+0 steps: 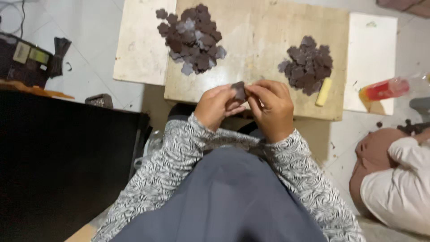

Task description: The person sits on the floor and repeatedly rubs small dark brown flower-shaped craft pieces with a yellow cylindrical tool. They pick up each piece from a pile on a wooden board, rub its edges, and place it back. A plastic bottle with red liquid is briefly handled but not used.

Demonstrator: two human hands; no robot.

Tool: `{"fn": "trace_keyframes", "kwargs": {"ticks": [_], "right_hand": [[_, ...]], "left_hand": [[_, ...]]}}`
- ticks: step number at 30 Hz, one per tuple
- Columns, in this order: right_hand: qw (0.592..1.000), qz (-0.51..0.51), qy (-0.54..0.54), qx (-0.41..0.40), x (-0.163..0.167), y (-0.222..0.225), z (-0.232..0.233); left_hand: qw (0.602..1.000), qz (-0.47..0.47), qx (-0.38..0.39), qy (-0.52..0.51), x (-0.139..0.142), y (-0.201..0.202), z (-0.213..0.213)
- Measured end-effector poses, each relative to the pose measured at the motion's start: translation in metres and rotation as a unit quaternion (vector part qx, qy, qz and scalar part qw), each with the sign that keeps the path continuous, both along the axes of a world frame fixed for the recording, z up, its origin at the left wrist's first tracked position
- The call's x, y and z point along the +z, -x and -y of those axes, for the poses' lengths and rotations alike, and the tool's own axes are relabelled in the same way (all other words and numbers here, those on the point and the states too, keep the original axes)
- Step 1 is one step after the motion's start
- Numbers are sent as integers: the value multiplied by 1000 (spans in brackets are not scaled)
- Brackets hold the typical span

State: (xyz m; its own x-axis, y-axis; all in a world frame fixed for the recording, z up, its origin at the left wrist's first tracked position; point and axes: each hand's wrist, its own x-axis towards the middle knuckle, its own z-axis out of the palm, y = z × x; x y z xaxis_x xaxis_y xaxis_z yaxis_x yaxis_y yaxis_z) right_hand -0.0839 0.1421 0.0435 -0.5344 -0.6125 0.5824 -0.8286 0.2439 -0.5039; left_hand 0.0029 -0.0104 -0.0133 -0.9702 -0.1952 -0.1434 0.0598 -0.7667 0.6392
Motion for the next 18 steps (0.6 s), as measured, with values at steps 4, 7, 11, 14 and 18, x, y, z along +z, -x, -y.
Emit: {"fn": "trace_keyframes", "kwargs": {"ticks": [4, 7, 11, 14, 18], "right_hand": [[999, -13, -22, 23, 3, -1, -1], [998, -58, 5, 37, 4, -7, 2], [995, -45, -5, 89, 1, -12, 3], [999, -34, -19, 26, -1, -5, 0], [998, 43, 41, -6, 0, -5, -6]], "left_hand": [[982, 176, 52, 35, -2, 3, 1], [984, 168, 54, 29, -7, 6, 0], [998, 41, 48, -10, -9, 1, -1], [989, 134, 54, 36, -6, 2, 6], [988, 131, 61, 52, -3, 4, -3]]}}
